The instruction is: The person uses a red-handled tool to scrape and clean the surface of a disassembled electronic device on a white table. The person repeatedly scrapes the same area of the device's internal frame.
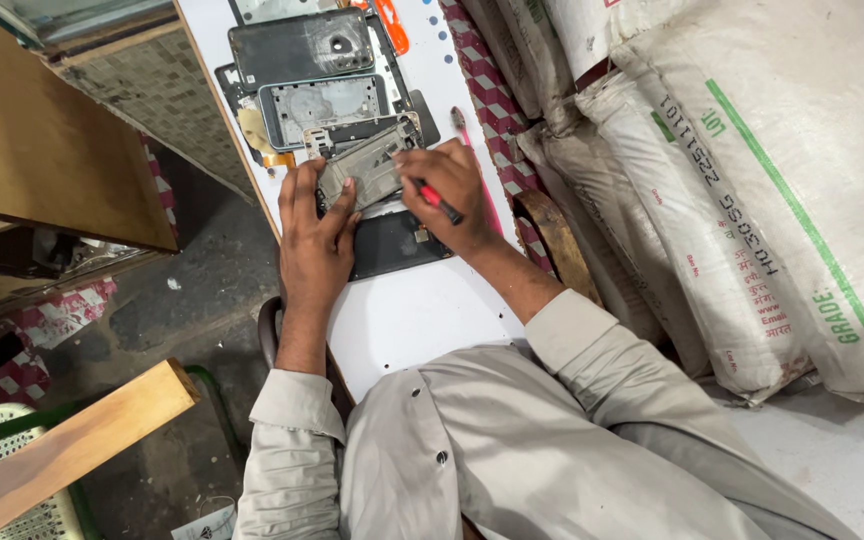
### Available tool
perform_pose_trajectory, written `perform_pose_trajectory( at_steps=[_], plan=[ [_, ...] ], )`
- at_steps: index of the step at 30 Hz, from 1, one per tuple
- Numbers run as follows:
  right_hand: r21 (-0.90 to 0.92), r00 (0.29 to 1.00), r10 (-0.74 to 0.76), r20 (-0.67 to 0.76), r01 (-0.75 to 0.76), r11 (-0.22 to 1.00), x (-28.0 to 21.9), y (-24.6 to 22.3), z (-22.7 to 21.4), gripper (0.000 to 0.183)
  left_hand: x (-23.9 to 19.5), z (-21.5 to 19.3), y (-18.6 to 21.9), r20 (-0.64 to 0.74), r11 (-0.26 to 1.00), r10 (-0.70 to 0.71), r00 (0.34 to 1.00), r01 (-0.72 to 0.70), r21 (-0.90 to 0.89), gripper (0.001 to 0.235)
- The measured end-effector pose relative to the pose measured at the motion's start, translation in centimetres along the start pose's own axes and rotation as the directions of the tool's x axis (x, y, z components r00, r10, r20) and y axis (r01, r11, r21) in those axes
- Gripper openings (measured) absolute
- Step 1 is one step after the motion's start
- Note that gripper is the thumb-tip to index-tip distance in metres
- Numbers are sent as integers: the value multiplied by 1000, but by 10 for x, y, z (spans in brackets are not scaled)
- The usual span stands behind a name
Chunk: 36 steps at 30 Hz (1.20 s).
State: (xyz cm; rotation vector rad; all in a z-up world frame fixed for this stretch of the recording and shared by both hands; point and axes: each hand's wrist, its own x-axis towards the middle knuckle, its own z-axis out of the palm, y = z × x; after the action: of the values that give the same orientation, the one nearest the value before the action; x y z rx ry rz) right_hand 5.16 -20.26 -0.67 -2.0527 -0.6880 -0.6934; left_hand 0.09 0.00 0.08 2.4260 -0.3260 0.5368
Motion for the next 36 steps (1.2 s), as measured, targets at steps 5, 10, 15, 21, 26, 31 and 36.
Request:
perform_pose_trajectory(
  at_steps=[5,10,15,21,26,31,36],
  plan=[
    [-13,999,-44,27,44,999,1,-2,0,23,-1,1,-3,4,1000,-9,1000,9,11,39],
    [-6,992,-101,70,101,995,0,2,0,23,-4,7,-8,-7,1000,-23,1000,23,-4,43],
    [-123,999,-19,-50,13,992,7,-6,0,18,0,4,-6,-42,1000,-13,999,13,11,42],
    [13,996,-81,-27,82,997,8,-14,-9,18,-1,-2,1,-27,1000,-27,999,27,12,41],
    [-17,985,-171,18,171,985,9,-17,-10,17,2,-7,6,-46,1000,-20,999,20,-2,38],
    [8,991,-135,-15,135,991,10,-19,-10,21,3,-9,8,-42,999,-31,999,30,-13,38],
    [-3,994,-78,-82,78,997,9,-19,-8,25,2,-7,8,-35,999,-51,998,51,-18,37]
  ],
)
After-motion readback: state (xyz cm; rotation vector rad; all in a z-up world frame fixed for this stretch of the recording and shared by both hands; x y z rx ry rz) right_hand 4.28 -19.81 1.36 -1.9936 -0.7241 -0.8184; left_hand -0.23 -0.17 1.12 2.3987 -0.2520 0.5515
